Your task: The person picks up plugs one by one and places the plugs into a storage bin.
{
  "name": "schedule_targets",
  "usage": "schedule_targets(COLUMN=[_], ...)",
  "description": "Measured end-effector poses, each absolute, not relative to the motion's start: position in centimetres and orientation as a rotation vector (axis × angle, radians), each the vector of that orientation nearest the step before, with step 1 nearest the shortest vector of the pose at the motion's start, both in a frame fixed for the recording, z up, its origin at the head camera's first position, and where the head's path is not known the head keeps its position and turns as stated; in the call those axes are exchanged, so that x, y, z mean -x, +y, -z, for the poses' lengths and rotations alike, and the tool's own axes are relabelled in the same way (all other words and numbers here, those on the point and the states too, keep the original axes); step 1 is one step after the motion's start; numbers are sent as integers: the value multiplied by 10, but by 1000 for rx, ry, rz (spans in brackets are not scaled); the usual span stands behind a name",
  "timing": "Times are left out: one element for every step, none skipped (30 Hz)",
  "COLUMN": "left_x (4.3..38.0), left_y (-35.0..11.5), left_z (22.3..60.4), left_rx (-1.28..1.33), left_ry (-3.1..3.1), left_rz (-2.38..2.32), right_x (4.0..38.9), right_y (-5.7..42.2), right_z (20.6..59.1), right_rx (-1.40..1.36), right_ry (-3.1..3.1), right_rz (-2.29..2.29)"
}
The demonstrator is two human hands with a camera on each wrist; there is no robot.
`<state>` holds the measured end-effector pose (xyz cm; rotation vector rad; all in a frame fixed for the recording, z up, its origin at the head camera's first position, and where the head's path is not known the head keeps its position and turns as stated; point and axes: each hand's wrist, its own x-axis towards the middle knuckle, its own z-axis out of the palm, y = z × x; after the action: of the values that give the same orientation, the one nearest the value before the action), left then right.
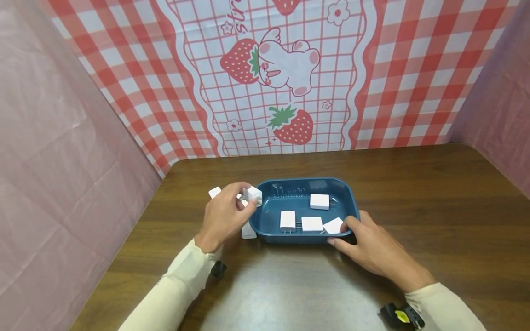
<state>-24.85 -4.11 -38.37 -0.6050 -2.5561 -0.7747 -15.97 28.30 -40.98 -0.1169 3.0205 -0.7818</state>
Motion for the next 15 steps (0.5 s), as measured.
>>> schedule_targets(left_x=[248, 248, 248, 249, 249, 249, 249, 249, 249, 249, 248, 248, 248, 247, 247], left_y=[-40, -39, -38, -37, -36, -35, -35, -34, -32, -31, -30, -29, -28, -26, -25], left_z=[383, 383, 383, 383, 383, 382, 382, 382, 381, 380, 380, 379, 379, 378, 378], left_rx=[605, 605, 604, 604, 603, 601, 599, 601, 603, 608, 612, 617, 623, 632, 639], left_ry=[-2559, -2562, -2566, -2567, -2568, -2569, -2569, -2567, -2565, -2564, -2564, -2565, -2568, -2572, -2575], left_rz=[782, 787, 789, 792, 793, 792, 789, 788, 788, 790, 791, 794, 796, 798, 799], right_x=[160, 160, 160, 160, 161, 161, 161, 161, 161, 161, 160, 160, 160, 160, 160], right_y=[283, 283, 283, 283, 283, 283, 283, 283, 283, 283, 283, 283, 283, 283, 284], right_z=[410, 410, 410, 410, 410, 410, 409, 409, 410, 410, 410, 410, 410, 410, 410], right_rx=[118, 120, 121, 122, 122, 122, 124, 126, 127, 129, 131, 133, 134, 135, 136], right_ry=[3020, 3020, 3020, 3020, 3020, 3020, 3021, 3023, 3023, 3024, 3025, 3026, 3027, 3029, 3029], right_rz=[783, 784, 784, 784, 785, 783, 784, 784, 785, 786, 786, 787, 789, 789, 790])
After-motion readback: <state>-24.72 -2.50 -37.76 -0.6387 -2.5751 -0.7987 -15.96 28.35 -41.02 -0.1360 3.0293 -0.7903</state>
